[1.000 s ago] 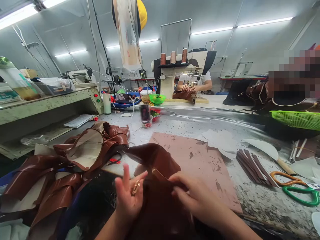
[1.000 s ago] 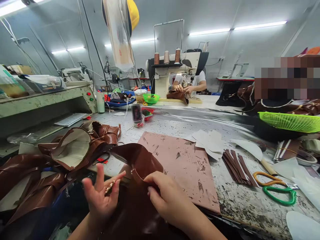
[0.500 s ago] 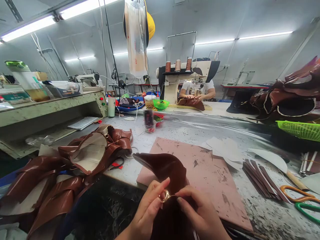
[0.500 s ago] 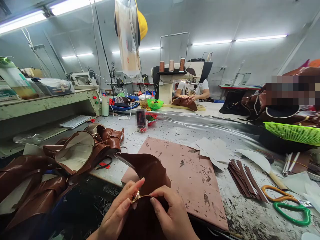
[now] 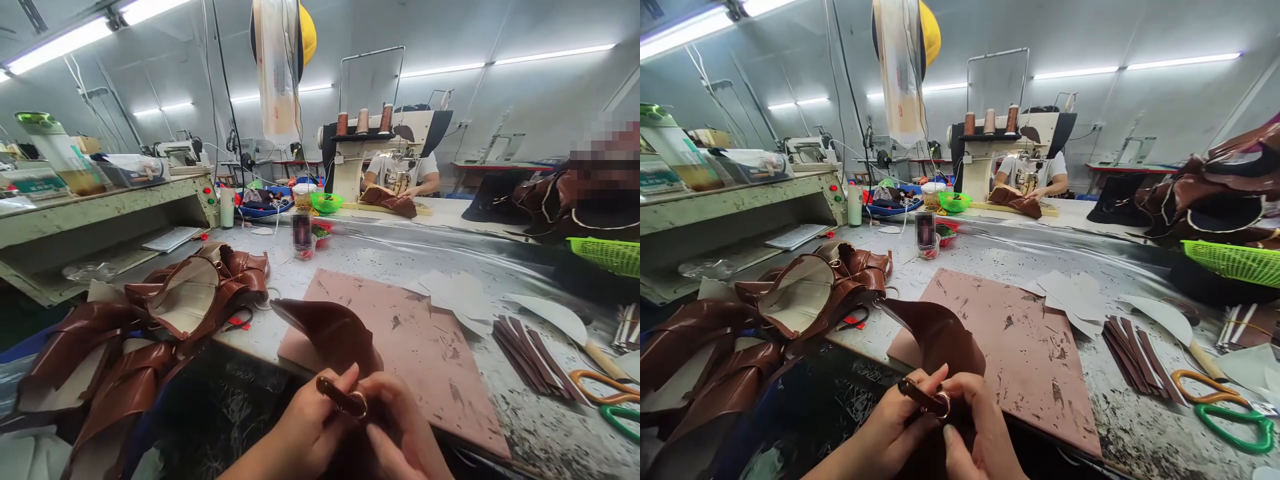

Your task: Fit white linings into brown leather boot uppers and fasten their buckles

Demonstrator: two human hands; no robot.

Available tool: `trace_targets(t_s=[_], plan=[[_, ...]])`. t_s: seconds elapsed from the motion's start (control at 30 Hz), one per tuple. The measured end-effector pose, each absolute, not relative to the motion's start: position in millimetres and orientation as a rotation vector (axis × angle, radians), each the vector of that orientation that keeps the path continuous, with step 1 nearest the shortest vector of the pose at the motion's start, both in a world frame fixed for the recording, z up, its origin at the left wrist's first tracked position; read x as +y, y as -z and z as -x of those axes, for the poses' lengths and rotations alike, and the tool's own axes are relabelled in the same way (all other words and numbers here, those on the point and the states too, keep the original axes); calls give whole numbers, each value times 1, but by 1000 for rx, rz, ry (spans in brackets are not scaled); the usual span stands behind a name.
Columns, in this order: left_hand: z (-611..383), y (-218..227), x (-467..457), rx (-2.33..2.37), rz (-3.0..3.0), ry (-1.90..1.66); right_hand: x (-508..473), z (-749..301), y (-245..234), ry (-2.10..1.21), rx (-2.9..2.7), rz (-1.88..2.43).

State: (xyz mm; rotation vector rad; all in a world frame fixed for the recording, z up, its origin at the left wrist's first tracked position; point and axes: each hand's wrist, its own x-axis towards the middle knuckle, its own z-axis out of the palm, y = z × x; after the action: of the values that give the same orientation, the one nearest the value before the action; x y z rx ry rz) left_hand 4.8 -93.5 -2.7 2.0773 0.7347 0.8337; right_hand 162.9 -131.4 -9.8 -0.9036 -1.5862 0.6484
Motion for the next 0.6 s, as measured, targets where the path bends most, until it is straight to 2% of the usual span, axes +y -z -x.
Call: trace_targets(t_s=[0.17, 0.27, 0.47, 0.6], plan=[[-10, -2, -97, 867, -2025, -827, -131, -156, 12, -250, -1854, 949], [-8, -16, -98, 991, -1881, -619, -135, -154, 16, -170, -1841, 976], [0, -36, -100, 988, -1994, -200, -150, -169, 16, -350, -1725, 1139], [-5, -35, -100, 976, -2250, -138, -150, -166, -1, -490, -1964, 843]])
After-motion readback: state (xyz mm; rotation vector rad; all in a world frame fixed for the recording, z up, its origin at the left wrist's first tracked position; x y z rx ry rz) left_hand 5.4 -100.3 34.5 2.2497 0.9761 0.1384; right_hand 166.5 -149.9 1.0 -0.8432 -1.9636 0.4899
